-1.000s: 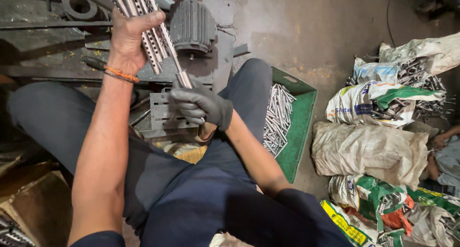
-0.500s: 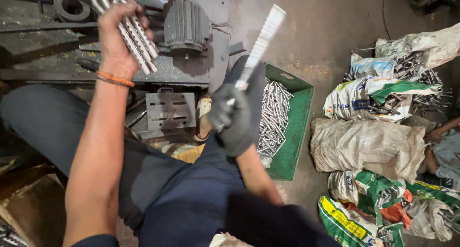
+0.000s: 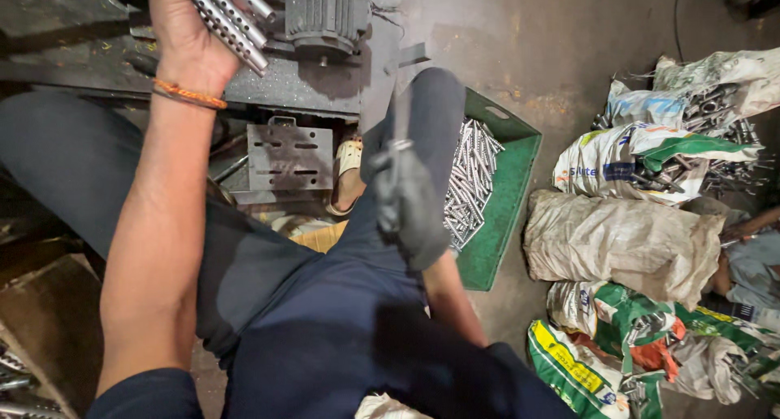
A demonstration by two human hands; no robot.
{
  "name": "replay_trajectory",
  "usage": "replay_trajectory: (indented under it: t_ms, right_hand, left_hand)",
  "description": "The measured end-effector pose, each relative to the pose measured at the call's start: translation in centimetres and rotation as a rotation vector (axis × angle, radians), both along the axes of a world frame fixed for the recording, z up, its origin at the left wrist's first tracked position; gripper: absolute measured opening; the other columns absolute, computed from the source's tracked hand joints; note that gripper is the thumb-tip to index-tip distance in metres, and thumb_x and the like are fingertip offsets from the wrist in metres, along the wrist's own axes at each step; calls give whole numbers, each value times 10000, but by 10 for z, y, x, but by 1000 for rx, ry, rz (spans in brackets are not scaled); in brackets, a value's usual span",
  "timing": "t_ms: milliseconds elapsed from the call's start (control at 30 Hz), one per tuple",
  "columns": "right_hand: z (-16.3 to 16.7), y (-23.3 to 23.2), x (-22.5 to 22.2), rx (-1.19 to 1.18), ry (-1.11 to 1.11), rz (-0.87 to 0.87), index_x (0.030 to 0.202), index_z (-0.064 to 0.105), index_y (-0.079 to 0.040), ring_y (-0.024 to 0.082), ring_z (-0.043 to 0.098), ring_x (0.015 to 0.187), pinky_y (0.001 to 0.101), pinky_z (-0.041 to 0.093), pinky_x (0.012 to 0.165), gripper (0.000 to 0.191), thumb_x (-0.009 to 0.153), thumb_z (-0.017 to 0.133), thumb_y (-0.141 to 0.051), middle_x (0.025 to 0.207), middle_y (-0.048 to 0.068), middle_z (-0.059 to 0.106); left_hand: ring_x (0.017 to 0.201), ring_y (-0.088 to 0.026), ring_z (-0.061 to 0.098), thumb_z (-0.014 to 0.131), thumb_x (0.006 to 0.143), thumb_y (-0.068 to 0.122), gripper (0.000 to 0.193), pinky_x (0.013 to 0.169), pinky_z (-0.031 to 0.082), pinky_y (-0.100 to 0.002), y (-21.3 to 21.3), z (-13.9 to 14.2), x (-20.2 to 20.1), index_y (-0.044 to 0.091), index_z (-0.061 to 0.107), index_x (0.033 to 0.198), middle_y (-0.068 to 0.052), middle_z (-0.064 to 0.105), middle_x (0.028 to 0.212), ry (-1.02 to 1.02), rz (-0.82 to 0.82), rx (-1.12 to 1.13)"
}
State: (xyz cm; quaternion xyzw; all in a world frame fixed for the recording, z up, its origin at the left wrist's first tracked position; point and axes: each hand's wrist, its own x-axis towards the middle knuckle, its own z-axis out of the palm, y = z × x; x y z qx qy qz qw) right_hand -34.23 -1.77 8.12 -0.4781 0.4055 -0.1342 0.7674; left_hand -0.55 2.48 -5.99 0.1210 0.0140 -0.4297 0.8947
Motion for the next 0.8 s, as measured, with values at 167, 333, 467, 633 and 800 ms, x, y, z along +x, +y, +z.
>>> replay_trajectory:
  t_ms: [167,333,467,633,800]
  right_hand:
    - [-24,7,17,-230,128,355,1121,617,-79,34,399,412,214,308,369,395,1057,530,-458,602,-54,462]
    - [-54,-7,18,-375,107,404,1069,616,-75,20,419,553,216,339,466,386,1066,565,-458,726,-55,497]
    - [-61,-23,21,-651,16,502,1138,617,-50,34,458,769,240,435,644,347,1118,592,-396,862,-43,506]
    - [-50,-26,54,-538,132,541,1104,625,-36,31,484,628,246,432,504,289,996,683,-298,781,-35,536]
    - [-46,-24,104,-44,44,418,1087,570,-51,52,380,397,258,306,334,267,992,673,-278,619,-34,478]
  left_hand:
    - [723,-241,661,833,912,226,234,660,570,-343,4,-4,1,87,649,875,-76,654,782,-16,32,77]
    - [693,-239,665,807,949,186,207,665,568,-341,5,3,4,63,648,905,-100,655,813,-29,55,27]
    - [655,-213,648,804,922,100,164,603,573,-327,13,34,3,62,647,895,-77,629,758,-350,148,240]
    - [595,-149,667,820,868,48,163,551,592,-295,8,73,-32,40,687,962,-40,689,788,-545,14,508]
    - [597,-117,619,823,881,62,204,523,530,-264,-1,75,-54,17,693,1031,-21,670,799,-515,-143,477]
